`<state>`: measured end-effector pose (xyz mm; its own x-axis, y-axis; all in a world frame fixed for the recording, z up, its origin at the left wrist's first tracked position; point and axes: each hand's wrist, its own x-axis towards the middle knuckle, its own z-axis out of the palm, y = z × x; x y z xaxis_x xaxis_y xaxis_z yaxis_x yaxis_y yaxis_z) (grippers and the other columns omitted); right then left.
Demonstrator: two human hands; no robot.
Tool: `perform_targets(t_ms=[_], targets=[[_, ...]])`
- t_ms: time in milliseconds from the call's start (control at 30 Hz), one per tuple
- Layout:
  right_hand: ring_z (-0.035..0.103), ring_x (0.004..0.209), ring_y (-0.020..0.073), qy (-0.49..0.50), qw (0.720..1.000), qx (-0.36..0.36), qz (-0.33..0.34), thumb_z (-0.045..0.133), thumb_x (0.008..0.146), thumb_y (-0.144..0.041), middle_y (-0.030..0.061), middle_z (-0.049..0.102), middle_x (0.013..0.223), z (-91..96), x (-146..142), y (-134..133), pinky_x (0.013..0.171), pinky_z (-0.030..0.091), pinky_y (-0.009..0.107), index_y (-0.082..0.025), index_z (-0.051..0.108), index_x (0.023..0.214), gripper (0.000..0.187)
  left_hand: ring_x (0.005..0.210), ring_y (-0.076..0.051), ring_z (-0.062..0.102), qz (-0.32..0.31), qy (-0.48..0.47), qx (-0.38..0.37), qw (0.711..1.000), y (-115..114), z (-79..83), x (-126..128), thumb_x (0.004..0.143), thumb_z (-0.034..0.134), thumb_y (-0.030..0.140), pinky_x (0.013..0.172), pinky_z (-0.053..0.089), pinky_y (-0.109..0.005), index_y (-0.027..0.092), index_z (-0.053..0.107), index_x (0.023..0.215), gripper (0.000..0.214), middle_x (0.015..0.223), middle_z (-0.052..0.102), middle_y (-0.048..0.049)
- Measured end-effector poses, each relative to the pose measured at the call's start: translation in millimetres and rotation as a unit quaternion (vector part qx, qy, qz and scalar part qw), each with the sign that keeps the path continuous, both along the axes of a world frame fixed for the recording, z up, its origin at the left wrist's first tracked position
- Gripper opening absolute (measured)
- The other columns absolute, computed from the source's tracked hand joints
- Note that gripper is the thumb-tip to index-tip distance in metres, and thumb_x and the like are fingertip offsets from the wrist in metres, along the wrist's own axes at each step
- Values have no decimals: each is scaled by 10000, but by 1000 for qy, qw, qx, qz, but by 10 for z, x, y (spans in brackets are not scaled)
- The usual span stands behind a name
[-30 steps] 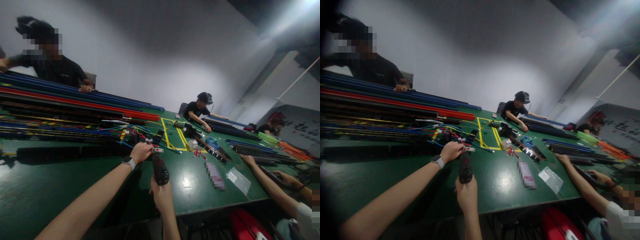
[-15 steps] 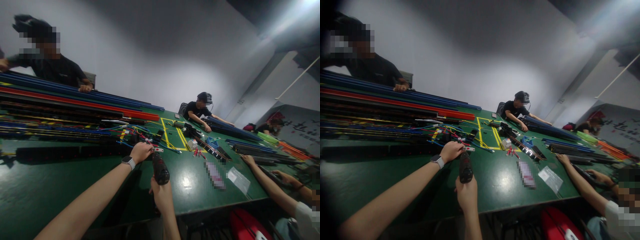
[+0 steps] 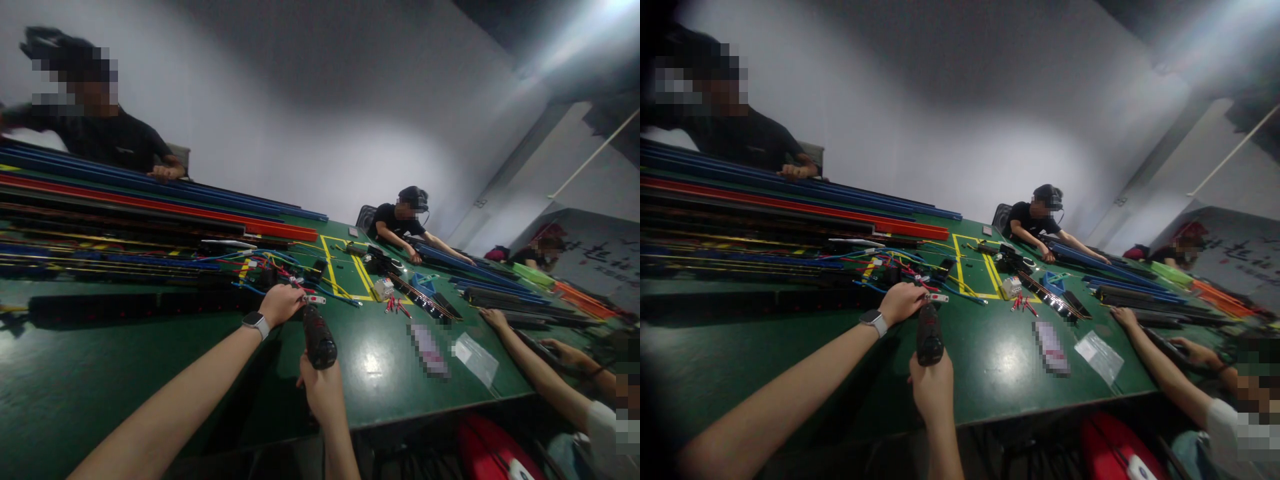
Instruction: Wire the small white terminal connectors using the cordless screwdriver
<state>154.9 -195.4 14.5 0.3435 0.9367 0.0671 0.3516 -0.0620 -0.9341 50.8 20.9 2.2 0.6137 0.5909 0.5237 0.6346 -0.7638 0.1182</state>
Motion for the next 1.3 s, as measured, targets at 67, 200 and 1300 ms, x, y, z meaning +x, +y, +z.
perform_targets(t_ms=[67, 200, 1300], targets=[[637, 562, 186, -2, 1000, 5, 2, 531, 867, -354, 4, 639, 623, 2, -2, -4, 533, 428, 253, -176, 621, 894, 202, 859, -232, 663, 2, 2, 5, 1000, 2, -5, 1, 925, 548, 389, 766, 444, -337, 244, 720, 958, 227, 881, 728, -76], [631, 559, 181, 2, 1000, 18, 8, 542, 865, -352, -4, 635, 625, 3, -2, -2, 545, 437, 254, -177, 613, 917, 195, 844, -234, 662, 6, 0, 8, 1000, 4, -13, 6, 927, 545, 406, 762, 447, -343, 239, 719, 963, 245, 883, 727, -82], [634, 549, 187, 7, 1000, -2, 13, 541, 852, -349, -6, 634, 596, 25, -6, 8, 521, 432, 253, -179, 631, 897, 198, 874, -219, 661, 4, -10, -19, 1000, 10, -27, 5, 903, 577, 389, 794, 454, -332, 241, 724, 952, 215, 890, 726, -84]])
